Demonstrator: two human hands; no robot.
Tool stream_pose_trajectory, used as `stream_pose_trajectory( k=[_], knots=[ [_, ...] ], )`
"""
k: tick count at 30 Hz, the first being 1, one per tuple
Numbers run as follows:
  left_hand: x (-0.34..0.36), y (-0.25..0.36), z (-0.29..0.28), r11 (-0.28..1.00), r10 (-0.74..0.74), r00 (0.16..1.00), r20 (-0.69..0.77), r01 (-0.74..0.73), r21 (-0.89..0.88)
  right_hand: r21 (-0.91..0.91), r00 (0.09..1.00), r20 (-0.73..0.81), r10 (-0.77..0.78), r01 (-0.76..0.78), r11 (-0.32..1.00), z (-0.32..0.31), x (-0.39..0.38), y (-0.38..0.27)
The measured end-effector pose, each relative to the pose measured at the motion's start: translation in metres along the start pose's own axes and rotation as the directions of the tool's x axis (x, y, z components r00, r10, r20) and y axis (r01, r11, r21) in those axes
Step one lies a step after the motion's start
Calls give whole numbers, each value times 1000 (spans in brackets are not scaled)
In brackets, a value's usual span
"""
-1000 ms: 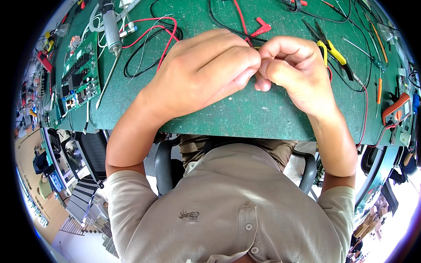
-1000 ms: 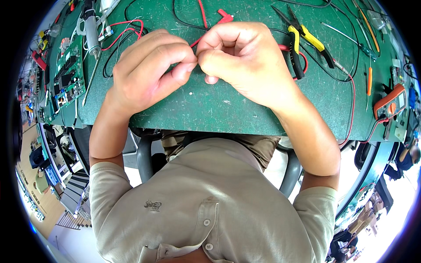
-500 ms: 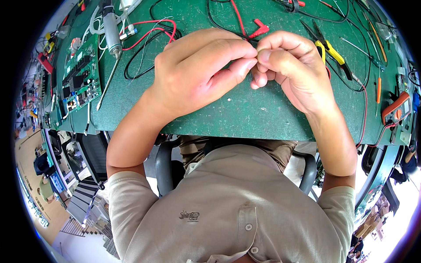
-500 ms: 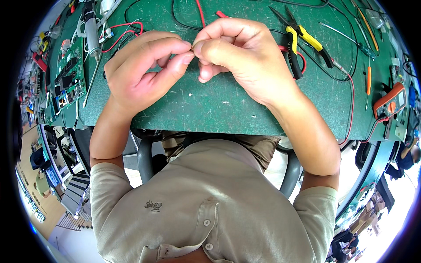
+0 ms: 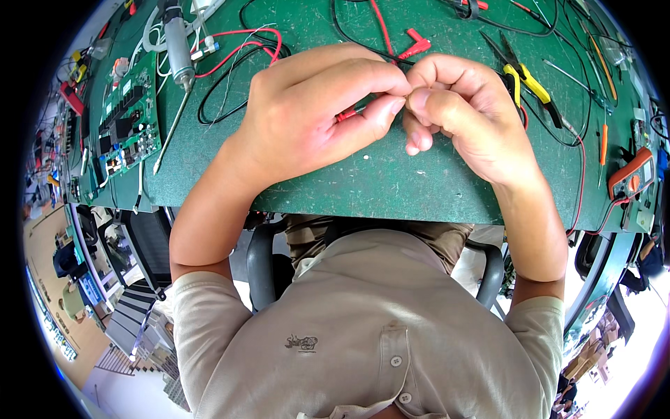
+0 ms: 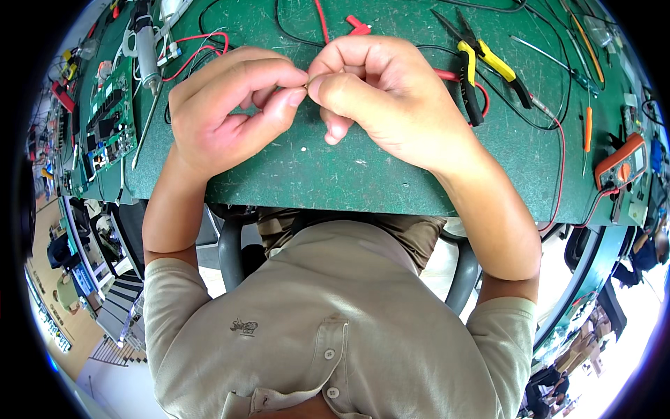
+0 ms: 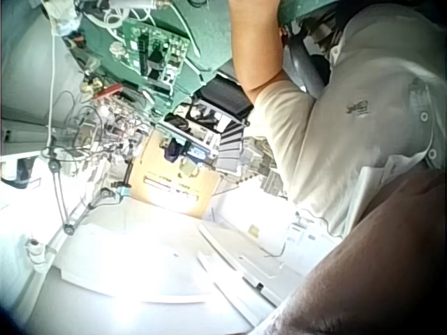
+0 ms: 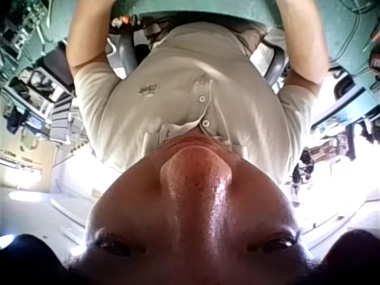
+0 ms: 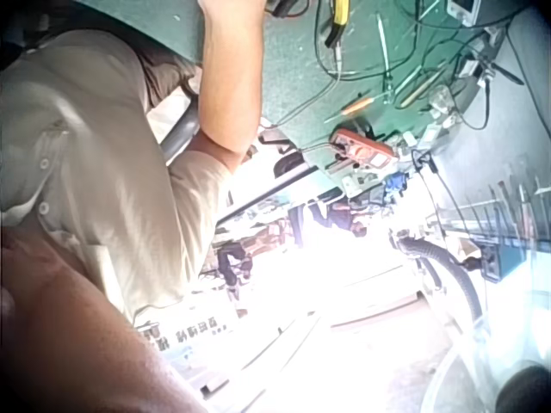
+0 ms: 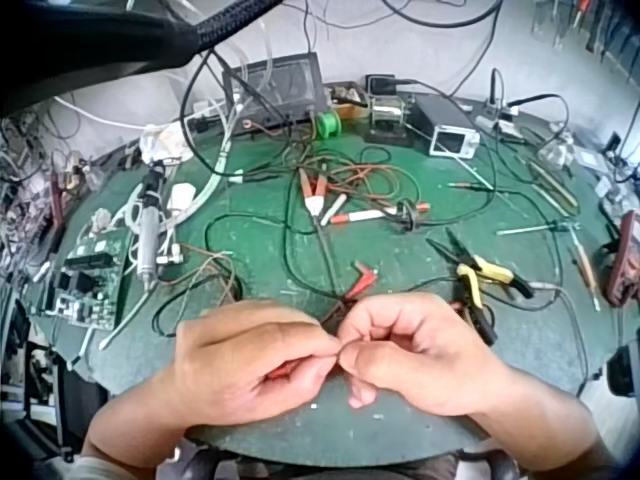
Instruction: The person uses a soldering iron and pliers to join wires and components on a workbench.
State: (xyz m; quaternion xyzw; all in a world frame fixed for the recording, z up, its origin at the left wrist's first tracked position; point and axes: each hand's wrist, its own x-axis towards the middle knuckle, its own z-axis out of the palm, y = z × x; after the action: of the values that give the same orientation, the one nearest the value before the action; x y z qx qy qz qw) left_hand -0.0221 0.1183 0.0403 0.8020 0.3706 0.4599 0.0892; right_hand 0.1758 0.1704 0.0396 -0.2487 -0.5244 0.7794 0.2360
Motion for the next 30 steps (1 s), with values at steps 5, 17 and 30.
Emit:
stream_pose_trajectory(
  k=[5, 17, 30],
  knots=[
    [0, 2, 1, 1000, 18, 1000, -15, -18, -1, -4, 1000, 24, -9, 9, 1000, 0, 0, 3],
    [-1, 1, 6, 995, 94, 995, -32, -93, 32, -19, 998, 62, -9, 10, 1000, 1, 0, 4],
    [-2, 8, -3, 972, -202, 977, 66, 209, -108, -13, 999, 33, 7, -7, 1000, 0, -2, -3]
  ],
)
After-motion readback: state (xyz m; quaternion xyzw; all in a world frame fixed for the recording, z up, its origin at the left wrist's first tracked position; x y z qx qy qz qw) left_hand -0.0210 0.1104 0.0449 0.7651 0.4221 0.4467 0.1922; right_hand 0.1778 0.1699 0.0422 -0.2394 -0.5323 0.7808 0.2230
